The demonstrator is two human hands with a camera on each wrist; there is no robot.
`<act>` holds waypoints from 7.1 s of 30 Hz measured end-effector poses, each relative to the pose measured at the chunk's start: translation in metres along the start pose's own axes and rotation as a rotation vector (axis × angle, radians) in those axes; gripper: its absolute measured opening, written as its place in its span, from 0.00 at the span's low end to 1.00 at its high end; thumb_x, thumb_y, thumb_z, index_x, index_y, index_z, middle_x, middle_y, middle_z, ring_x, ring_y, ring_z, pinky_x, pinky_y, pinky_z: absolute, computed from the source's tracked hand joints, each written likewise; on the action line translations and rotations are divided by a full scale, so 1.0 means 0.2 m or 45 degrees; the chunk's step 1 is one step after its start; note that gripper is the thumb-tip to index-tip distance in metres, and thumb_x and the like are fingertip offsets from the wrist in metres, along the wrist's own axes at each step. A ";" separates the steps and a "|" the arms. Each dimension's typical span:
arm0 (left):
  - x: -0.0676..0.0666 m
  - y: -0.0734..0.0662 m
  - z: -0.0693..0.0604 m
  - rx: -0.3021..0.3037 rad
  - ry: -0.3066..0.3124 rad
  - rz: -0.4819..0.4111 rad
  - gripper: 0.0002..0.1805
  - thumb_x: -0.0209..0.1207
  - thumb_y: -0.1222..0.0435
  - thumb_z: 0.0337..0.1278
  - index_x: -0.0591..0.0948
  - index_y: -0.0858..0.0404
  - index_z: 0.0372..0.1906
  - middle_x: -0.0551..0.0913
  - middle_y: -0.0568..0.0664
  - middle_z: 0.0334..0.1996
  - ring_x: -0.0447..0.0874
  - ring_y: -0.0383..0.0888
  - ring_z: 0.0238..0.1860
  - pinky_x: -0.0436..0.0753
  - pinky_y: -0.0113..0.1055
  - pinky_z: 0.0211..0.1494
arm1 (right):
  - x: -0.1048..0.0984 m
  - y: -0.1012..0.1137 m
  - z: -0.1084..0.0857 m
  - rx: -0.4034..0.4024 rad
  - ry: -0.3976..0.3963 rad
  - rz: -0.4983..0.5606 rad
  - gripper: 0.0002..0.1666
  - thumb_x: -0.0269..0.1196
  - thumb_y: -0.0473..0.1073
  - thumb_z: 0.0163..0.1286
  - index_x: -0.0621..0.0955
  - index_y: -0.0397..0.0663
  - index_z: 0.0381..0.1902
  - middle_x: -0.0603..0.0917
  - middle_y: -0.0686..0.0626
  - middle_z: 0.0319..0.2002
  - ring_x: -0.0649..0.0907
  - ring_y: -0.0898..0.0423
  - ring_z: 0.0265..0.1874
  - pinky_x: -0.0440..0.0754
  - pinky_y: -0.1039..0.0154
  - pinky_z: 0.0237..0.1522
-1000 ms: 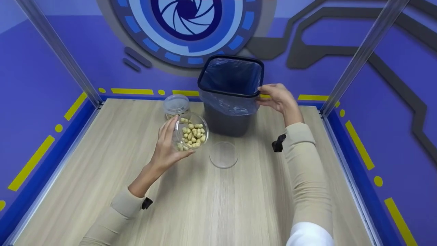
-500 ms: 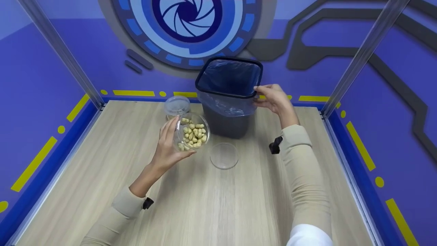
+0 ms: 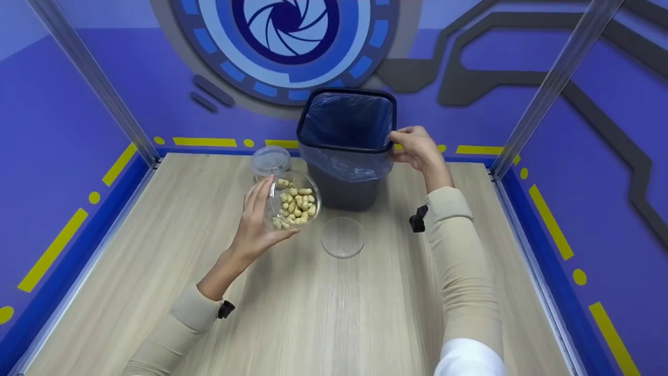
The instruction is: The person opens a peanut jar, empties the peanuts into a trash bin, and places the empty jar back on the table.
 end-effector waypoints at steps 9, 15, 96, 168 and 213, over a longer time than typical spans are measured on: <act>0.02 0.00 0.01 0.012 -0.005 -0.014 0.69 0.87 0.58 0.20 0.61 0.72 0.75 0.65 0.64 0.73 0.60 0.63 0.73 0.62 0.49 0.78 | 0.05 0.00 0.01 0.030 0.013 0.012 0.32 0.59 0.37 0.75 0.63 0.28 0.71 0.64 0.38 0.68 0.84 0.50 0.50 0.76 0.50 0.65; 0.01 -0.01 0.03 0.010 -0.027 -0.023 0.69 0.87 0.59 0.20 0.61 0.72 0.76 0.65 0.64 0.73 0.61 0.64 0.72 0.62 0.50 0.78 | 0.08 0.01 0.01 0.029 0.021 -0.057 0.44 0.61 0.37 0.74 0.53 0.31 0.79 0.60 0.37 0.72 0.84 0.50 0.49 0.75 0.50 0.65; -0.01 0.11 1.23 0.605 0.698 1.039 0.54 0.68 0.59 0.60 0.47 0.68 0.81 0.51 0.63 0.80 0.50 0.63 0.79 0.69 0.45 0.75 | 0.07 -0.08 0.05 -0.014 -0.131 0.219 0.41 0.59 0.42 0.76 0.56 0.41 0.80 0.59 0.40 0.76 0.66 0.42 0.74 0.68 0.51 0.72; -0.05 0.13 1.23 0.571 0.631 0.973 0.51 0.69 0.64 0.58 0.52 0.67 0.80 0.56 0.61 0.79 0.53 0.62 0.78 0.68 0.47 0.76 | 0.06 -0.09 0.05 -0.027 -0.142 0.238 0.43 0.59 0.42 0.76 0.54 0.41 0.81 0.56 0.40 0.78 0.63 0.42 0.76 0.68 0.51 0.73; 0.03 0.13 1.17 0.383 0.283 0.831 0.48 0.70 0.68 0.55 0.58 0.70 0.78 0.61 0.63 0.77 0.58 0.61 0.76 0.65 0.42 0.77 | 0.06 -0.11 0.07 -0.008 -0.146 0.262 0.42 0.60 0.42 0.76 0.57 0.42 0.80 0.58 0.41 0.77 0.64 0.42 0.75 0.67 0.49 0.73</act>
Point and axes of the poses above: each hand's wrist, its own z-axis towards the middle knuckle, its own x-axis out of the palm, y = z × x, the point moved 1 cm from there along z, towards the middle knuckle
